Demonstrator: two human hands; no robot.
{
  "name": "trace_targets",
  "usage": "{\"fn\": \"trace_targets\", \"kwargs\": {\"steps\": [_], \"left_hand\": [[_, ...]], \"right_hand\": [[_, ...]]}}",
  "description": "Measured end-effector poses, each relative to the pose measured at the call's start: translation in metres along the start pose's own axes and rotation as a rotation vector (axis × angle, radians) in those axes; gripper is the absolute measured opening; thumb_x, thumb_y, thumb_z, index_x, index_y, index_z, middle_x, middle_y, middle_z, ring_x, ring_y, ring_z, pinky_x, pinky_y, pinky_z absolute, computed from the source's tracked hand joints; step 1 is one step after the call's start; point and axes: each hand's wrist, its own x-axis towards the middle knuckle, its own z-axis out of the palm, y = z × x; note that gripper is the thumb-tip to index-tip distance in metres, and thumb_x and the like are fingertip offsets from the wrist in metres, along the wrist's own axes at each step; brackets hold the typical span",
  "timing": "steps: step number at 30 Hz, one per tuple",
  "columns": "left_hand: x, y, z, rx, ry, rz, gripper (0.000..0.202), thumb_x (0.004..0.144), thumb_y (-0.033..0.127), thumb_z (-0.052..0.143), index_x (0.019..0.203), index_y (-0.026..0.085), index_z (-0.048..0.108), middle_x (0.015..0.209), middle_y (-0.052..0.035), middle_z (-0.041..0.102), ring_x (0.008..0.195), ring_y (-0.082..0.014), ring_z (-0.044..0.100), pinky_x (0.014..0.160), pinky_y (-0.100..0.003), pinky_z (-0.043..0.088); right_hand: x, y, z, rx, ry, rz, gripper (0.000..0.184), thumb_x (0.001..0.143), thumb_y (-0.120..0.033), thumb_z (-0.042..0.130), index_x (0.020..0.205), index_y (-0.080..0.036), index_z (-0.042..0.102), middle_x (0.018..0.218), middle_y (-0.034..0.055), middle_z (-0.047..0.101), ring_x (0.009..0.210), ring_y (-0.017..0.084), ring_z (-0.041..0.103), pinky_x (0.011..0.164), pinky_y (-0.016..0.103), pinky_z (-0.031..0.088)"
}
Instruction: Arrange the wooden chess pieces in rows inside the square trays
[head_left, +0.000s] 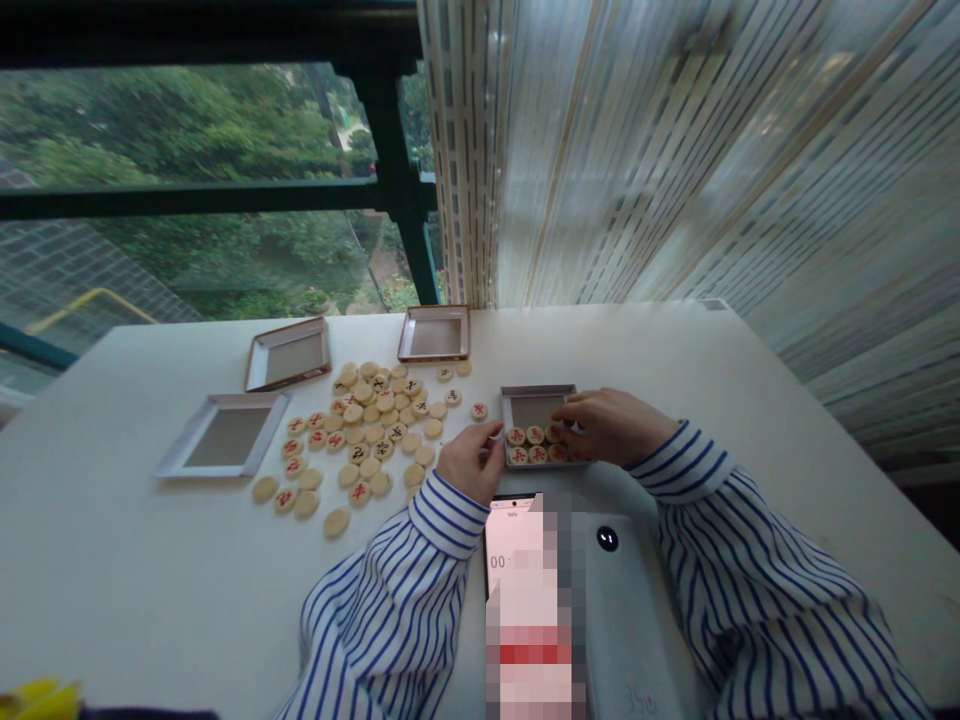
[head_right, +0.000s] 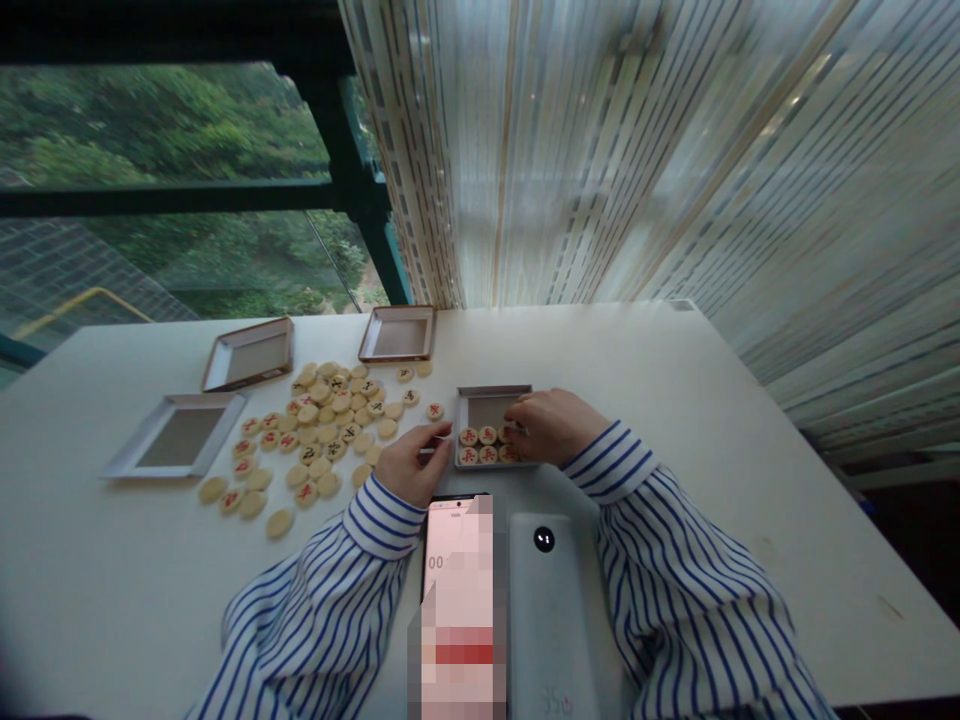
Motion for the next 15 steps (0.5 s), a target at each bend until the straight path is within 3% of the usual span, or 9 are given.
{"fn": "trace_targets", "kwargs": {"steps": [10,15], "left_hand": [[0.001,0.001,-0.003,0.007,0.042,0.033,0.021,0.076,0.020,0.048,0.091,0.013,0.062,0.078,-0.0059,0.065,0.066,-0.0113,0.061,0.055,-0.019,0.054],[-0.001,0.002,-0.005,-0.019,0.049,0.059,0.021,0.076,0.020,0.048,0.090,0.014,0.062,0.079,-0.0062,0.065,0.065,-0.0112,0.061,0.054,-0.019,0.054]], "right_hand": [[-0.008,-0.002,-0.012,-0.028,0.203,0.090,0.028,0.083,-0.023,0.039,0.095,-0.018,0.064,0.085,0.0063,0.066,0.076,0.016,0.059,0.066,0.025,0.039],[-0.022,-0.009,-0.004,0.039,0.367,0.175,0.026,0.082,-0.023,0.041,0.094,-0.018,0.063,0.079,0.0044,0.066,0.069,0.014,0.058,0.064,0.024,0.040]]}}
